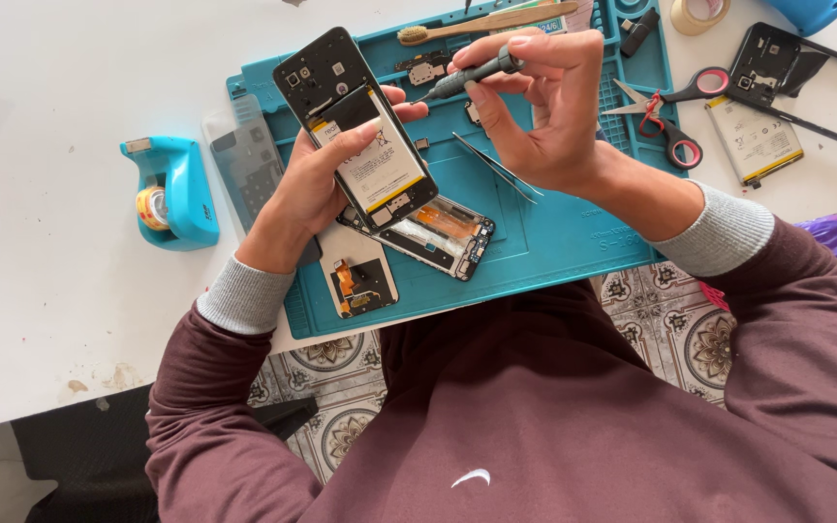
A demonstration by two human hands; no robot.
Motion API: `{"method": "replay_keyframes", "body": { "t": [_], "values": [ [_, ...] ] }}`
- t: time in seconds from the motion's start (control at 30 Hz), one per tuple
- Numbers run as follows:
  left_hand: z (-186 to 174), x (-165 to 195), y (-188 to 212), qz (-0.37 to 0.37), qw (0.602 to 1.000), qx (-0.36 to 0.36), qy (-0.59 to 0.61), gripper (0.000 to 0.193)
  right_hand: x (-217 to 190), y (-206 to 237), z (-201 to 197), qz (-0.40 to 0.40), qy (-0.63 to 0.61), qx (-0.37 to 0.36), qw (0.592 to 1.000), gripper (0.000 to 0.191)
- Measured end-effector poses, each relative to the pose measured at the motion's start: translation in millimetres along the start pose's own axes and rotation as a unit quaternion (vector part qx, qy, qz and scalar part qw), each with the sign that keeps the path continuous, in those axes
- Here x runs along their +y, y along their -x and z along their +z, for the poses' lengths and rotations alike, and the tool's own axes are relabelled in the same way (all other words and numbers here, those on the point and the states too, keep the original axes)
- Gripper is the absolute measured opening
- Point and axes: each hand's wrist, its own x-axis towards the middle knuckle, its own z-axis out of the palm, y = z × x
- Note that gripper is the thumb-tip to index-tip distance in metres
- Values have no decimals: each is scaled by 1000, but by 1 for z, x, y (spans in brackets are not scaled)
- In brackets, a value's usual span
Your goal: The person uses a screwdriver to remove screws from the back of a disassembled smartphone. They carefully unscrew multiple fasteners around the battery and camera area while holding the phone steady.
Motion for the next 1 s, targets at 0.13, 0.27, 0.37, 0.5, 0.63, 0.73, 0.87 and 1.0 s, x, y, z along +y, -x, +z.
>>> {"method": "replay_keyframes", "body": {
  "t": [0.13, 0.27, 0.37, 0.5, 0.63, 0.73, 0.87, 1.0],
  "values": [
    [-1, -1, 0, -1, 1000, 15, -1, 53, 0, 0, -1, 2, 2, -5, 1000, 50],
    [-3, -3, -1, 5, 1000, 21, -12, 53, 1, 0, -1, 2, 5, -5, 1000, 50],
    [-3, -3, -1, 6, 1000, 23, -15, 52, 1, 0, 0, 4, 4, 0, 1000, 51],
    [-3, -2, 0, 7, 1000, 20, -15, 51, 1, 0, 0, 6, 2, -2, 1000, 51],
    [-3, -1, 0, 9, 1000, 15, -20, 49, 1, 0, 0, 7, 3, -1, 1000, 51],
    [-2, 0, 0, 8, 999, 18, -26, 47, 2, -1, 0, 5, 6, -3, 1000, 51],
    [-1, 0, 0, 9, 999, 17, -32, 46, 2, -1, 0, 2, 6, -4, 1000, 50],
    [-1, 0, 0, 7, 1000, 14, -24, 46, 2, -1, 0, 5, 6, -3, 1000, 50]
  ]
}}
